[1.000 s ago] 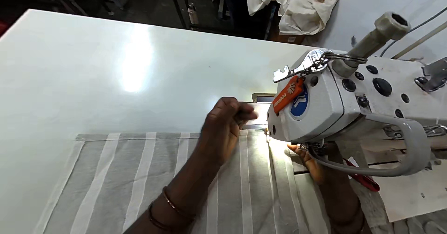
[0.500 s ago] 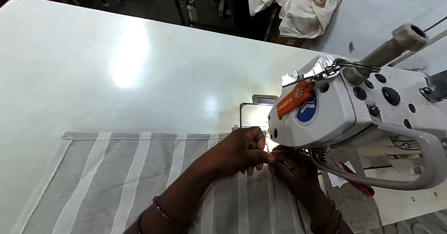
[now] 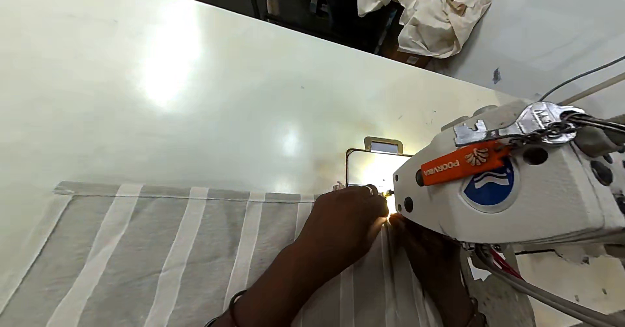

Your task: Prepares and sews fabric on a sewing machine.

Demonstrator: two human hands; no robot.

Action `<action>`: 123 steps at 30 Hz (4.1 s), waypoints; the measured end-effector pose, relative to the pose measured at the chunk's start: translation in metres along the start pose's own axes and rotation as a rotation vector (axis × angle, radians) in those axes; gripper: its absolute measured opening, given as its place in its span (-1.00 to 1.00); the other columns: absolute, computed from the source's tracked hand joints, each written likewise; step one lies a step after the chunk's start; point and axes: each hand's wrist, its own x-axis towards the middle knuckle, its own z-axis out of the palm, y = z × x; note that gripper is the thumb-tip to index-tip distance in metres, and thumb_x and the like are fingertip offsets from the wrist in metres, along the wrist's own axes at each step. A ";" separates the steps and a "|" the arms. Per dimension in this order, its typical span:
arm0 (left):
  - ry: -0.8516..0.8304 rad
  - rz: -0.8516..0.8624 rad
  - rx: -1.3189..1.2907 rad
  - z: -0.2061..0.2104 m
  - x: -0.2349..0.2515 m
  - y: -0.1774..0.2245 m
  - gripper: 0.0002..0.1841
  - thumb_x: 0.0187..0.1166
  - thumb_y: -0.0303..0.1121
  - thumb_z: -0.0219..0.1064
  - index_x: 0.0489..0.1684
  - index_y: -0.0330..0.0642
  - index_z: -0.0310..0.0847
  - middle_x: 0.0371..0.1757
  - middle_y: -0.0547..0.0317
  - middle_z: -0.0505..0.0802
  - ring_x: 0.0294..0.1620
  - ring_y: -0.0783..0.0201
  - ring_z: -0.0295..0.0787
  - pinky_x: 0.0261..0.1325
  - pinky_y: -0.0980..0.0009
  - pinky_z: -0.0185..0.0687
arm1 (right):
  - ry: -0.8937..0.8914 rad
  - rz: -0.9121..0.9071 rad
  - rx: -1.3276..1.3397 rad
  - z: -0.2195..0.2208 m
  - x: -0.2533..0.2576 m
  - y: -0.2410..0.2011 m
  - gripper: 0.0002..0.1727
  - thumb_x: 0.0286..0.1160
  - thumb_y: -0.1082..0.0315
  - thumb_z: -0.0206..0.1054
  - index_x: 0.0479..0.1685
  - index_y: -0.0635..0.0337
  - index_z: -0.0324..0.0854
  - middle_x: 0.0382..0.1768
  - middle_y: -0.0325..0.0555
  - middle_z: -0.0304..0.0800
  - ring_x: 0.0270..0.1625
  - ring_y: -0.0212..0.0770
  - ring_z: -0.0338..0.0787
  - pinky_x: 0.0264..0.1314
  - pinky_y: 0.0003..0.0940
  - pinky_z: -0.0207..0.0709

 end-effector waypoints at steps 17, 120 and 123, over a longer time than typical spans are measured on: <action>0.155 -0.181 0.103 0.006 0.007 0.004 -0.90 0.33 -0.28 0.45 -0.50 0.12 0.91 -0.48 0.32 0.75 -0.41 0.25 0.65 -0.26 0.22 0.44 | 0.012 -0.066 -0.290 0.002 0.002 0.002 -0.71 0.48 0.20 0.33 -0.44 0.17 0.84 -0.53 -0.23 0.78 -0.41 -0.53 0.72 -0.29 -0.66 0.53; 0.185 -0.032 0.095 0.016 0.006 0.007 -0.86 0.31 -0.44 0.38 -0.60 -0.08 0.81 -0.44 0.16 0.80 -0.27 0.10 0.77 0.49 -0.32 0.20 | 0.077 -0.066 -0.379 0.012 -0.001 0.012 -0.74 0.43 0.17 0.39 -0.27 0.20 0.80 -0.41 -0.10 0.79 -0.29 -0.33 0.78 -0.19 -0.46 0.60; 0.206 0.021 0.123 0.014 0.005 0.008 -0.85 0.30 -0.49 0.31 -0.56 -0.10 0.81 -0.37 0.15 0.81 -0.11 0.05 0.78 0.53 -0.30 0.16 | -0.039 0.041 -0.260 0.000 -0.008 0.026 -0.74 0.49 0.16 0.33 -0.34 0.18 0.76 -0.50 -0.23 0.73 -0.42 -0.45 0.72 -0.36 -0.51 0.61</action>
